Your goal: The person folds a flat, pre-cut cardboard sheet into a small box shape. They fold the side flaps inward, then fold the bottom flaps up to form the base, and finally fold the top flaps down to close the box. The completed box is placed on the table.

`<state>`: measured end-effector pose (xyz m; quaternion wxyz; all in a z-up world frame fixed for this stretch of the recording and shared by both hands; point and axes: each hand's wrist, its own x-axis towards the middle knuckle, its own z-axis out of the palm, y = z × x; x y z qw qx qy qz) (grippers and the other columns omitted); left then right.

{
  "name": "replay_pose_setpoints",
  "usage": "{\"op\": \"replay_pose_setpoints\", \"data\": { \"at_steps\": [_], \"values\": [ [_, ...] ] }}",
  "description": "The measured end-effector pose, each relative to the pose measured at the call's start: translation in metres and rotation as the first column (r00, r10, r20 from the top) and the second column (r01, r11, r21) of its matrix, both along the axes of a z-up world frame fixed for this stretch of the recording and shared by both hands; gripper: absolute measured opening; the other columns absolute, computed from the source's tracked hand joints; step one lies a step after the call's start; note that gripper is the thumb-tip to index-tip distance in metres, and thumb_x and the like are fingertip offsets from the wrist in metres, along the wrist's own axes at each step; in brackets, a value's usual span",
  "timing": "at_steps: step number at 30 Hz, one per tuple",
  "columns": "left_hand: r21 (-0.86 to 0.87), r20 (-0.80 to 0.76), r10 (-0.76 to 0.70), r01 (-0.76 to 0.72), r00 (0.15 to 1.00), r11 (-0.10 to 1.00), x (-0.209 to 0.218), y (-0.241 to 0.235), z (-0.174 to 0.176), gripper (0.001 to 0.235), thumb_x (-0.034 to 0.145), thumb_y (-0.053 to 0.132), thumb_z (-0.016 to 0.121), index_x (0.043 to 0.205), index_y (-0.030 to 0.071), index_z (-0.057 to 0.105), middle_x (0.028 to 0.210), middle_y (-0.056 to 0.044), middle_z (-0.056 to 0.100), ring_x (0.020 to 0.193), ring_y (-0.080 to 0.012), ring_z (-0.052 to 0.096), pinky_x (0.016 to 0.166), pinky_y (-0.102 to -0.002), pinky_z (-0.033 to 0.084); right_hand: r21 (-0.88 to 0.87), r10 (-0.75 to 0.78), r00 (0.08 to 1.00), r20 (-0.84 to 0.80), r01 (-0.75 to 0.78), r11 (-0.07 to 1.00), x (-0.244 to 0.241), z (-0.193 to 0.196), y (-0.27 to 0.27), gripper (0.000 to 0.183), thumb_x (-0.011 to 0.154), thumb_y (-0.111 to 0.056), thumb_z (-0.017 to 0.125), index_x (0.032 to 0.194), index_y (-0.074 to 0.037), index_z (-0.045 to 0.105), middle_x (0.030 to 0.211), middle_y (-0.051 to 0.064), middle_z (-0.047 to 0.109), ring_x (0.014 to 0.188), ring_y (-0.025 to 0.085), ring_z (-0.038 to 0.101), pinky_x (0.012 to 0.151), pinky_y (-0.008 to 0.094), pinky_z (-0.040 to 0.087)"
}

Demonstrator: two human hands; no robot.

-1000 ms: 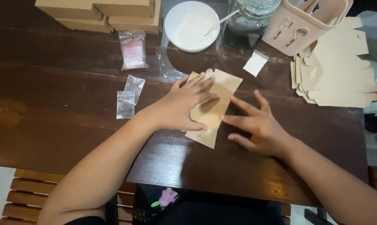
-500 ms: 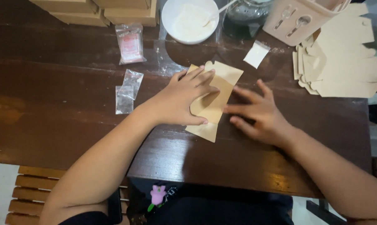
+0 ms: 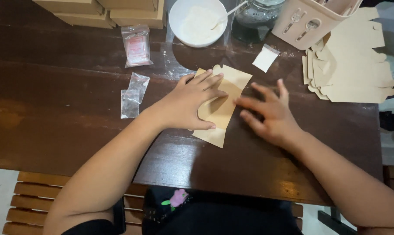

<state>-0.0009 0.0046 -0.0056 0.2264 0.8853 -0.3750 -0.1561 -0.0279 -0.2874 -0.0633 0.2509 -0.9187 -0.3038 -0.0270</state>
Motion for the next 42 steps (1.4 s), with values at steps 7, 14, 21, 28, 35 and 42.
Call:
{"op": "replay_pose_setpoints", "data": {
  "at_steps": [7, 14, 21, 28, 35, 42],
  "values": [
    [0.042, 0.175, 0.024, -0.032, 0.984, 0.999, -0.002, 0.003, -0.005, 0.077, 0.08, 0.067, 0.07, 0.14, 0.02, 0.061, 0.155, -0.016, 0.045, 0.142, -0.0395, 0.043, 0.104, -0.058, 0.037, 0.004, -0.038, 0.999, -0.033, 0.038, 0.999, 0.002, 0.006, -0.003, 0.051, 0.105, -0.046, 0.051, 0.147, -0.018, 0.057, 0.137, 0.005, 0.068, 0.148, 0.038, 0.043, 0.119, 0.074, 0.0],
    [0.086, 0.114, 0.104, -0.114, 0.988, 0.99, -0.011, 0.002, 0.003, 0.051, 0.096, 0.038, 0.06, 0.137, 0.008, 0.063, 0.091, -0.015, 0.074, 0.083, -0.0338, 0.074, 0.079, -0.042, 0.048, 0.038, -0.164, 0.986, -0.033, 0.165, 0.986, 0.003, 0.004, -0.002, 0.058, 0.098, -0.039, 0.067, 0.15, -0.015, 0.055, 0.135, 0.007, 0.068, 0.143, 0.04, 0.047, 0.121, 0.07, 0.007],
    [-0.043, 0.065, 0.042, -0.039, 0.997, 0.998, -0.013, -0.002, 0.015, 0.058, 0.083, 0.049, 0.079, 0.124, 0.009, 0.072, 0.087, -0.012, 0.076, 0.084, -0.0292, 0.072, 0.081, -0.039, 0.047, 0.011, -0.205, 0.978, -0.047, 0.206, 0.978, 0.004, 0.015, 0.001, 0.048, 0.097, -0.042, 0.072, 0.135, -0.012, 0.065, 0.151, 0.012, 0.058, 0.143, 0.047, 0.044, 0.116, 0.077, 0.011],
    [0.022, 0.141, -0.043, 0.041, 0.989, 0.999, -0.023, -0.012, 0.019, 0.089, 0.072, 0.053, 0.09, 0.14, 0.005, 0.06, 0.141, -0.026, 0.052, 0.133, -0.0412, 0.048, 0.104, -0.055, 0.037, 0.036, -0.186, 0.982, -0.027, 0.187, 0.982, 0.007, 0.012, -0.005, 0.044, 0.093, -0.039, 0.076, 0.131, -0.019, 0.07, 0.149, 0.007, 0.06, 0.141, 0.046, 0.046, 0.116, 0.077, 0.014],
    [0.008, 0.249, -0.035, 0.034, 0.968, 0.999, -0.016, -0.013, -0.003, 0.053, 0.095, 0.047, 0.054, 0.121, 0.005, 0.071, 0.113, -0.019, 0.073, 0.111, -0.0315, 0.068, 0.102, -0.048, 0.042, 0.135, -0.223, 0.975, 0.018, 0.219, 0.966, 0.018, -0.018, -0.021, 0.029, 0.104, -0.032, 0.067, 0.132, -0.023, 0.068, 0.141, 0.0, 0.065, 0.136, 0.033, 0.053, 0.119, 0.062, 0.021],
    [-0.303, 0.289, 0.187, -0.096, 0.939, 0.948, -0.003, 0.003, -0.016, 0.015, 0.094, 0.013, 0.064, 0.104, 0.01, 0.076, 0.079, -0.006, 0.075, 0.078, -0.0238, 0.075, 0.082, -0.034, 0.053, 0.071, -0.261, 0.965, 0.039, 0.258, 0.964, 0.013, -0.002, -0.006, 0.04, 0.101, -0.037, 0.071, 0.133, -0.013, 0.07, 0.142, 0.008, 0.064, 0.135, 0.038, 0.051, 0.119, 0.067, 0.019]
  ]
}}
